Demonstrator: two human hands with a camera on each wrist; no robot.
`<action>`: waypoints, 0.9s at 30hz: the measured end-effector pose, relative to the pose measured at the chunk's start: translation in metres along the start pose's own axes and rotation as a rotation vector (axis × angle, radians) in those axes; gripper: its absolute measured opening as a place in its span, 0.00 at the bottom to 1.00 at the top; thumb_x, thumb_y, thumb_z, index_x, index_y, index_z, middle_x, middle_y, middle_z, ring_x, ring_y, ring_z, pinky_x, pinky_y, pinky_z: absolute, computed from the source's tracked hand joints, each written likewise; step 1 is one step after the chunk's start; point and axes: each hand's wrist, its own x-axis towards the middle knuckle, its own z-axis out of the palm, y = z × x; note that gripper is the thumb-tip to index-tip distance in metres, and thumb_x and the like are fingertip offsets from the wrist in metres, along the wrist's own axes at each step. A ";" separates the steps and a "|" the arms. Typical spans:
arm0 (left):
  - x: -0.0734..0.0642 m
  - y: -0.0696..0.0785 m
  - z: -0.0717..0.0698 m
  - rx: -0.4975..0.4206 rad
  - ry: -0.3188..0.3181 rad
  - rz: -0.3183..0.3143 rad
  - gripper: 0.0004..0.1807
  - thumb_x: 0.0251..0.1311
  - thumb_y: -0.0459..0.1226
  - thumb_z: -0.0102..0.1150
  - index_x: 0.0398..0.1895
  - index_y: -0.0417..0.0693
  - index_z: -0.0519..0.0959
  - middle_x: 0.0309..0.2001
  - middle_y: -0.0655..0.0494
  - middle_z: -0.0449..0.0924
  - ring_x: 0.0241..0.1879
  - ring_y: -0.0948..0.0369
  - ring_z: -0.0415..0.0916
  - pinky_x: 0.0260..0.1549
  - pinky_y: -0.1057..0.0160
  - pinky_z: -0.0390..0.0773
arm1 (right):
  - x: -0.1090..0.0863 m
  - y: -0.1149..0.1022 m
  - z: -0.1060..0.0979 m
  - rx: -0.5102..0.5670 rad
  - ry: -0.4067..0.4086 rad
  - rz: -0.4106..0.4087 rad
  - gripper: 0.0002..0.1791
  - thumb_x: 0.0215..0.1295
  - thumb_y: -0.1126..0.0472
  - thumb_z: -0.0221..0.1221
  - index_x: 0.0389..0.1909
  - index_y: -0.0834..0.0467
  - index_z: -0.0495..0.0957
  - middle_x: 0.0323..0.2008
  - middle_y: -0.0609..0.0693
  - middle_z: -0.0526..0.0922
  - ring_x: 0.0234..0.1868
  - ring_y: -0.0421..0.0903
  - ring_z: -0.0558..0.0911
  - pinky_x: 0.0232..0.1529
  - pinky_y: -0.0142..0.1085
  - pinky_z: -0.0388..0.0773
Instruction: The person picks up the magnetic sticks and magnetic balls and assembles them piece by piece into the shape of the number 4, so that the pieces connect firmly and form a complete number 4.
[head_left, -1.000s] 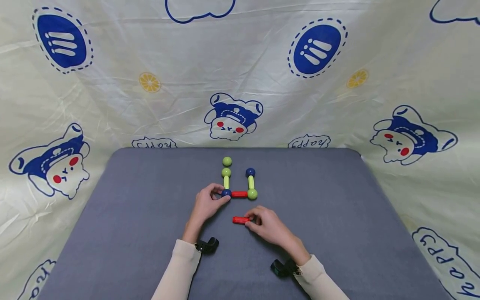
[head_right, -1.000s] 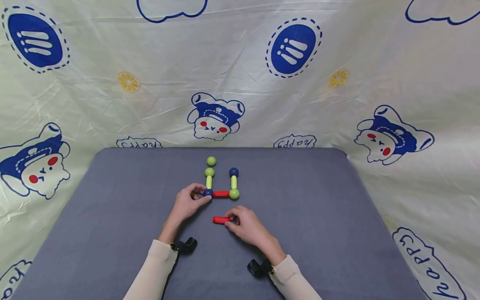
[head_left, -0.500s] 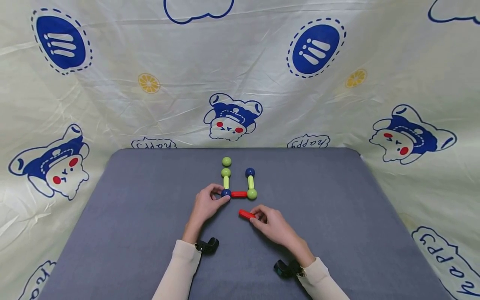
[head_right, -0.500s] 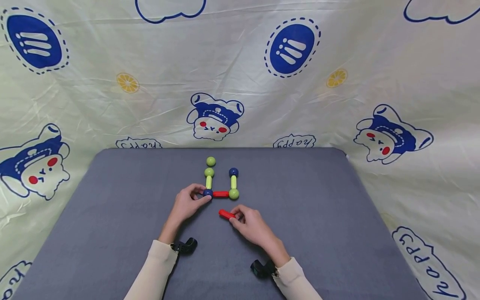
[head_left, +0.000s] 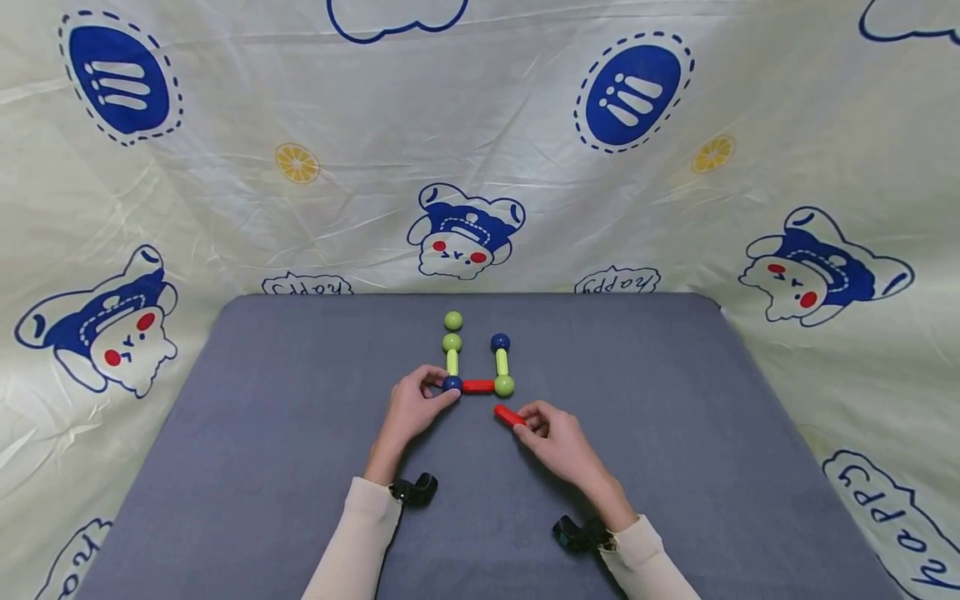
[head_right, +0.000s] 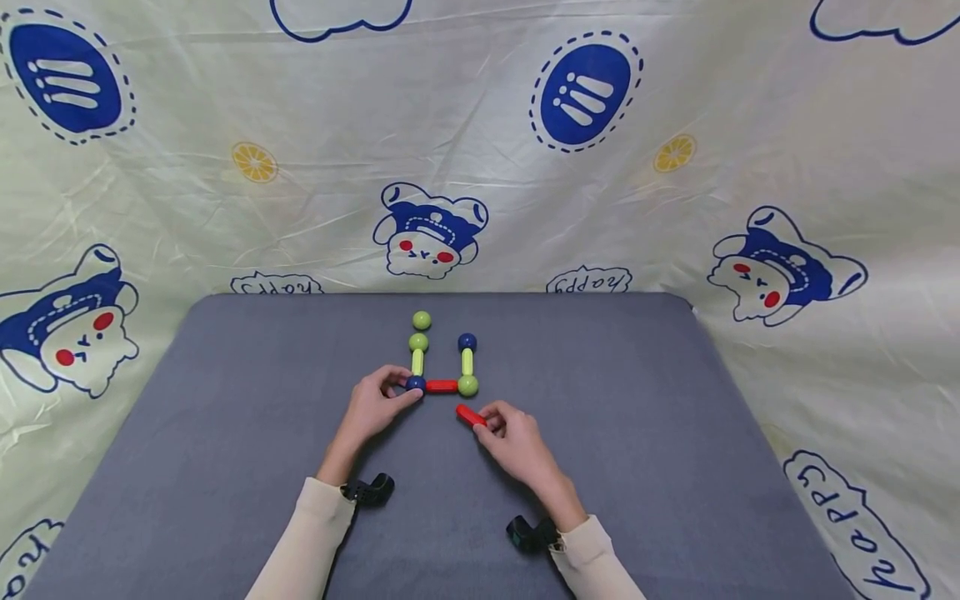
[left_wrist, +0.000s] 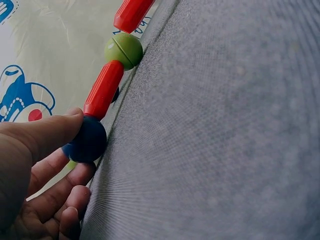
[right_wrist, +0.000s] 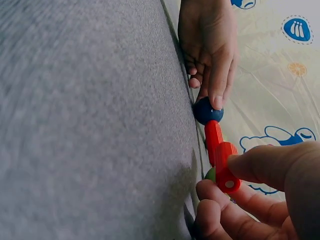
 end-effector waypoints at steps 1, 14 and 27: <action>0.000 0.000 0.000 -0.001 0.000 0.004 0.18 0.59 0.42 0.75 0.50 0.47 0.84 0.42 0.52 0.85 0.32 0.62 0.71 0.33 0.64 0.69 | 0.000 0.001 0.000 -0.002 0.010 0.005 0.09 0.69 0.61 0.66 0.47 0.59 0.83 0.31 0.47 0.84 0.28 0.39 0.77 0.30 0.31 0.73; -0.001 0.002 -0.001 -0.008 -0.006 0.010 0.17 0.59 0.42 0.75 0.48 0.47 0.84 0.42 0.52 0.86 0.32 0.62 0.71 0.32 0.65 0.69 | 0.006 0.007 -0.005 0.015 0.091 0.025 0.10 0.68 0.63 0.67 0.47 0.62 0.82 0.32 0.51 0.86 0.27 0.41 0.77 0.28 0.30 0.72; -0.001 0.001 0.000 0.006 0.003 0.005 0.17 0.58 0.42 0.75 0.49 0.48 0.84 0.42 0.53 0.86 0.32 0.62 0.71 0.31 0.65 0.68 | 0.007 0.007 -0.004 0.017 0.108 0.011 0.10 0.67 0.62 0.67 0.47 0.61 0.83 0.32 0.51 0.87 0.26 0.40 0.77 0.29 0.30 0.72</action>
